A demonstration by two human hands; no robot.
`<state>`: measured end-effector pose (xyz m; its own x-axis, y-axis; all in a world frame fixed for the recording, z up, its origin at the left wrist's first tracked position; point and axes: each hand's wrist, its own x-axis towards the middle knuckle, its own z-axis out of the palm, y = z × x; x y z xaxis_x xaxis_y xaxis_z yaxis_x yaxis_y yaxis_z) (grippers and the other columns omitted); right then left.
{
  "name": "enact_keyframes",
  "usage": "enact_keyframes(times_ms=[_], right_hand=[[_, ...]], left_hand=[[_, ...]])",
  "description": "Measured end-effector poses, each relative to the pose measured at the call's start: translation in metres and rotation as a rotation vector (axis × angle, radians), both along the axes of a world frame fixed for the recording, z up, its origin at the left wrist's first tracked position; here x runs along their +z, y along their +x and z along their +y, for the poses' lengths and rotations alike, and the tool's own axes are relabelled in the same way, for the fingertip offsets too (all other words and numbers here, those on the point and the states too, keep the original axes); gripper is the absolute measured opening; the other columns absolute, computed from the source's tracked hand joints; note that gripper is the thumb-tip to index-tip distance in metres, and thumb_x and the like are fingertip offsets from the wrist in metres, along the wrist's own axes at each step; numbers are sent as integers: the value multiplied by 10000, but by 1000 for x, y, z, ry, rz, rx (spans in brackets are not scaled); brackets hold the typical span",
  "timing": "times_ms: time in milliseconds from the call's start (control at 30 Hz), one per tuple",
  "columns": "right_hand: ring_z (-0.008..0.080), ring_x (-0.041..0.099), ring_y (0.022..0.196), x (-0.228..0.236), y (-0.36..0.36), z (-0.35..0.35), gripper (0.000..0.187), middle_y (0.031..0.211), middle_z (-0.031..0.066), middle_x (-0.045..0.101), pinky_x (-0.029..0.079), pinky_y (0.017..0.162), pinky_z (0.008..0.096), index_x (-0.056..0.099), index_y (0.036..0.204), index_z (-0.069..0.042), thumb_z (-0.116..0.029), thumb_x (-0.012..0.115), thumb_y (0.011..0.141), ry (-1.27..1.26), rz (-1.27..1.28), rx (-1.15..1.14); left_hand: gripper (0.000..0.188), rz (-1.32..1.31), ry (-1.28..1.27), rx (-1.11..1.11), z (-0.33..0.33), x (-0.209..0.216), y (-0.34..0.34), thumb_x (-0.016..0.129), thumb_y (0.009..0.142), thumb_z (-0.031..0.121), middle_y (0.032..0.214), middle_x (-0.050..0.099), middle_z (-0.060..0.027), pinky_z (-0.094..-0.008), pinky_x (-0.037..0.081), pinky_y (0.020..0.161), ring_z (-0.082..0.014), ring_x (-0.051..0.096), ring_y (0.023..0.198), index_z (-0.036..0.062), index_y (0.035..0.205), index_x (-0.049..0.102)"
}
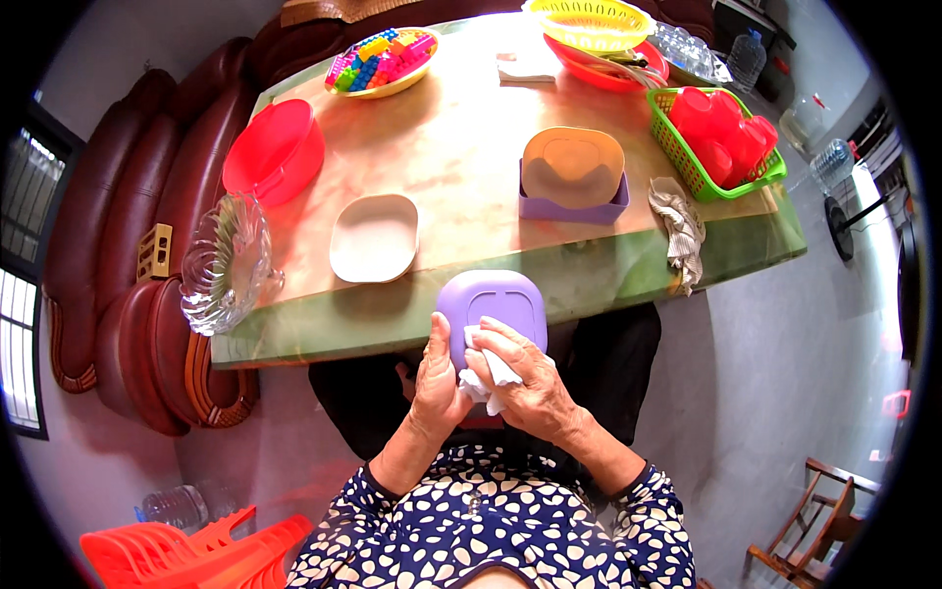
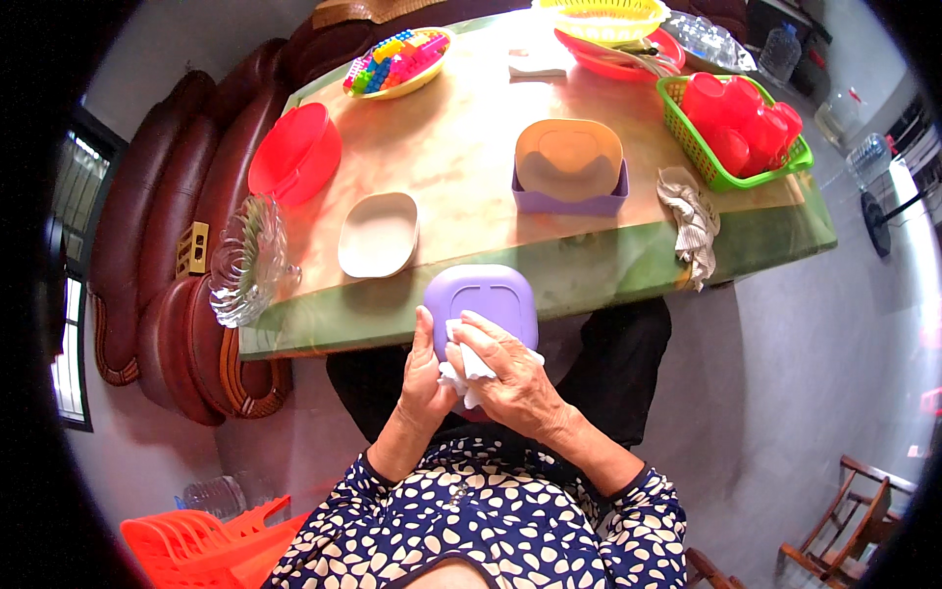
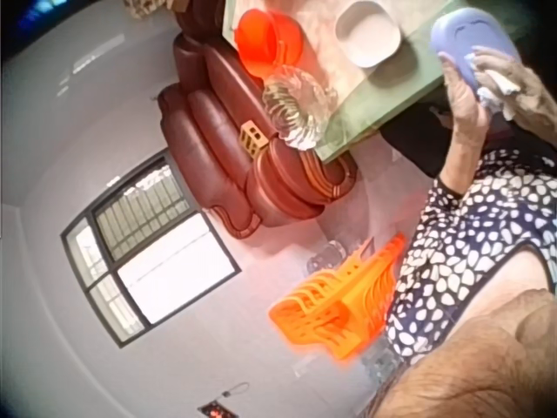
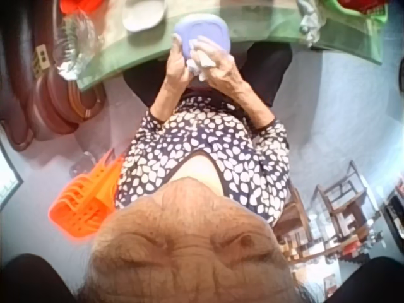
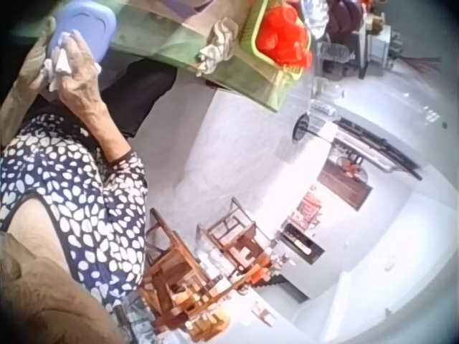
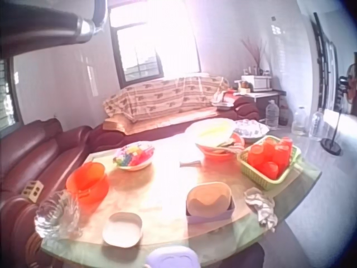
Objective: The person wipes the inside and outside of a white plastic container with a white cloth, then places it on the table. They proceed to wipe a purple plastic container in the same manner, cleaning both the interior and exterior surfaces before setting it down.
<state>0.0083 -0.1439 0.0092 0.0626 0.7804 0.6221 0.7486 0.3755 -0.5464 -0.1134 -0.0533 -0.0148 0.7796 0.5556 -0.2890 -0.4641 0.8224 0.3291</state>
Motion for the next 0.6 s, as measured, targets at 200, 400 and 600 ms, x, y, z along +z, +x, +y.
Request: enact_keyframes(times_ms=[200,400,600], right_hand=[[338,531,1225,16,5,26,327,1262,137,556,466,995,429,647,1094,-25,-78,654,771,30,-104,-8],[338,551,1124,19,17,37,438,1183,168,563,430,965,455,595,1172,-34,-128,662,750,7,-116,-126],[376,556,1054,-3,36,32,423,1122,212,567,459,911,439,592,1170,20,-31,633,753,-13,99,-275]], left_hand=[[616,47,182,-89,-5,2,-7,344,973,586,1287,541,-91,-392,467,1001,-231,549,1174,107,1353,423],[672,204,337,-67,-11,3,2,367,952,598,1380,477,-72,-398,439,1043,-214,490,1254,135,1439,335],[409,144,265,16,-12,19,4,659,893,46,1194,615,-66,-343,513,947,-155,600,1064,41,1286,545]])
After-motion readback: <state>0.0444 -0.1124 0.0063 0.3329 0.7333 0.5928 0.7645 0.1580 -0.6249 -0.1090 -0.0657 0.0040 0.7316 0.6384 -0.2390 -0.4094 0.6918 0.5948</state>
